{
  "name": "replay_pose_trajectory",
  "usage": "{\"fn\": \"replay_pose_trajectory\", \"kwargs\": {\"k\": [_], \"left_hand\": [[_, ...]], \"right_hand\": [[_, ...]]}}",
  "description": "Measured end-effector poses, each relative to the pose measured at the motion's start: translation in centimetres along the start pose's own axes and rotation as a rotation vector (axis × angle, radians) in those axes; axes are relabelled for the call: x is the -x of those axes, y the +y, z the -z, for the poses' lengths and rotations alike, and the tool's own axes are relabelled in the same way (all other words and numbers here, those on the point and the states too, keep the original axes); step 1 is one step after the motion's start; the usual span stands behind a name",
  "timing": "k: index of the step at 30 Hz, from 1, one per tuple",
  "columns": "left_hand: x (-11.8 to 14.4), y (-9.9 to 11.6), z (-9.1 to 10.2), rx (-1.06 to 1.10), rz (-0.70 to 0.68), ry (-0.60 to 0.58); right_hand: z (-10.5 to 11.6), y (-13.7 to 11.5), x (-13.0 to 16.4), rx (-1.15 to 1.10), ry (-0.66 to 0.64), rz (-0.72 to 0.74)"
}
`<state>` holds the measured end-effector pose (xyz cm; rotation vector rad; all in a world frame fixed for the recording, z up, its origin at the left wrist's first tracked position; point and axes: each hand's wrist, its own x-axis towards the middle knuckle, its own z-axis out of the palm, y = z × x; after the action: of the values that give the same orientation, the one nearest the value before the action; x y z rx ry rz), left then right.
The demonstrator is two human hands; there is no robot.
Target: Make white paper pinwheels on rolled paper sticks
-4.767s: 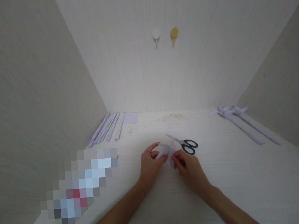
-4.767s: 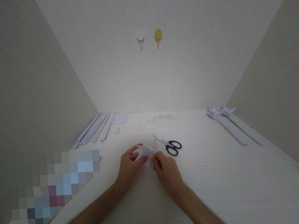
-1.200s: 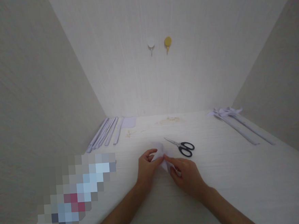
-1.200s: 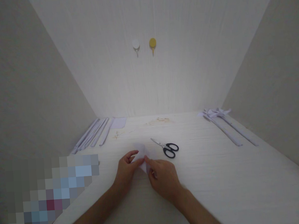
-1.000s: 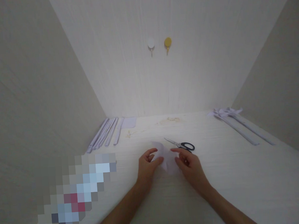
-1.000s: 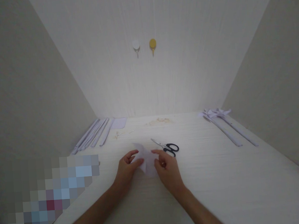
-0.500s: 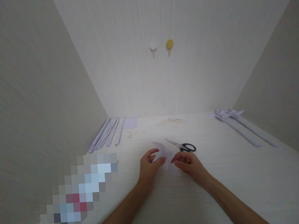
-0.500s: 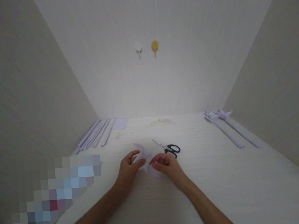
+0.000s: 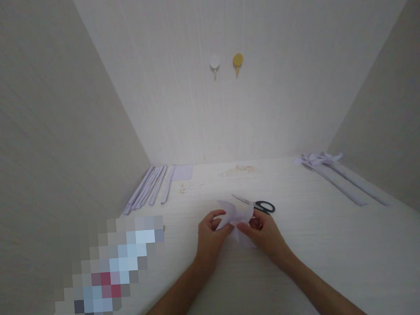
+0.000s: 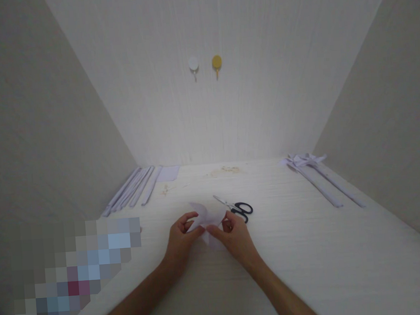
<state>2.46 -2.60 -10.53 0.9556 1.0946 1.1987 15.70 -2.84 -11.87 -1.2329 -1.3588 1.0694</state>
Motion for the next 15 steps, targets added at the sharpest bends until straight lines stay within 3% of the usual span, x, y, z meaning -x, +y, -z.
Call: {"fn": "replay_pose_trajectory", "kwargs": {"k": [15], "left_hand": [[0.04, -0.24, 0.23, 0.025, -0.011, -0.077]], "right_hand": [[0.29, 0.28, 0.03, 0.048, -0.012, -0.067]]}}
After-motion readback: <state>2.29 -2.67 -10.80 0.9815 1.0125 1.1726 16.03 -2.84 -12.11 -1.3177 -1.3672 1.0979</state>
